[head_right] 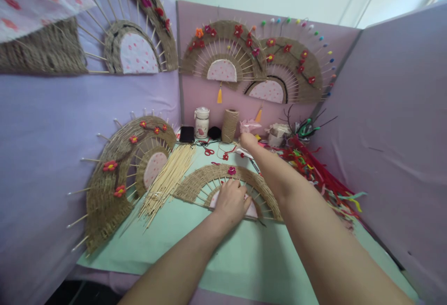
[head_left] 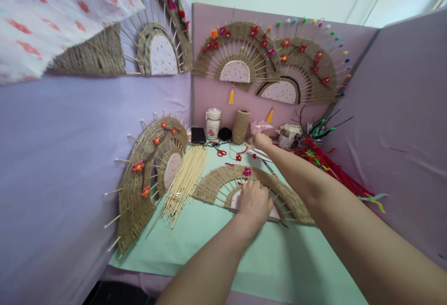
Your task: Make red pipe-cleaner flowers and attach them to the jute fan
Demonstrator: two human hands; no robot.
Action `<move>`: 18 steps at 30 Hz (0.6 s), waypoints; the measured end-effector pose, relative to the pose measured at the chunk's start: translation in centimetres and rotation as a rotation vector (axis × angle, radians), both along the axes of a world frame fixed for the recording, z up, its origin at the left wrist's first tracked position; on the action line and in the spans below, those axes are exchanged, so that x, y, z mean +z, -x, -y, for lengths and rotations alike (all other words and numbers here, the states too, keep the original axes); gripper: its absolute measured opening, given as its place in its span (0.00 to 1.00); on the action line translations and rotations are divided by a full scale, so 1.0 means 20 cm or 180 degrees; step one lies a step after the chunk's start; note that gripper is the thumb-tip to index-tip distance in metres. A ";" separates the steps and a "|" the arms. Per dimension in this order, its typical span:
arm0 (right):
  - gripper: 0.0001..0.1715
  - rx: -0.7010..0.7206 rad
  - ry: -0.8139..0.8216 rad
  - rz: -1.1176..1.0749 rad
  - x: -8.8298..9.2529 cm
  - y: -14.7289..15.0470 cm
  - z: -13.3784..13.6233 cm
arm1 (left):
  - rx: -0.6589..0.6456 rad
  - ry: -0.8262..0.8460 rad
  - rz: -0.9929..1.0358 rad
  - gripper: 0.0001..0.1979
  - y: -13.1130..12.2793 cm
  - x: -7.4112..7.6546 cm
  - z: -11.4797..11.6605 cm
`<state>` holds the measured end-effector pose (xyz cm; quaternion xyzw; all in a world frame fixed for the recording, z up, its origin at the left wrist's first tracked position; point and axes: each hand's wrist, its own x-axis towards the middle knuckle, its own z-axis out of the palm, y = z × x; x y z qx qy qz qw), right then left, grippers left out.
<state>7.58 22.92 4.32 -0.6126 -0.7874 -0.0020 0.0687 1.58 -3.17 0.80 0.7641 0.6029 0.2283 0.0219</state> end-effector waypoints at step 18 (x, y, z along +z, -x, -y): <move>0.12 -0.0116 -0.0118 -0.1072 -0.05 -0.11 0.03 | -0.0002 -0.0215 0.0408 0.11 0.01 0.00 -0.01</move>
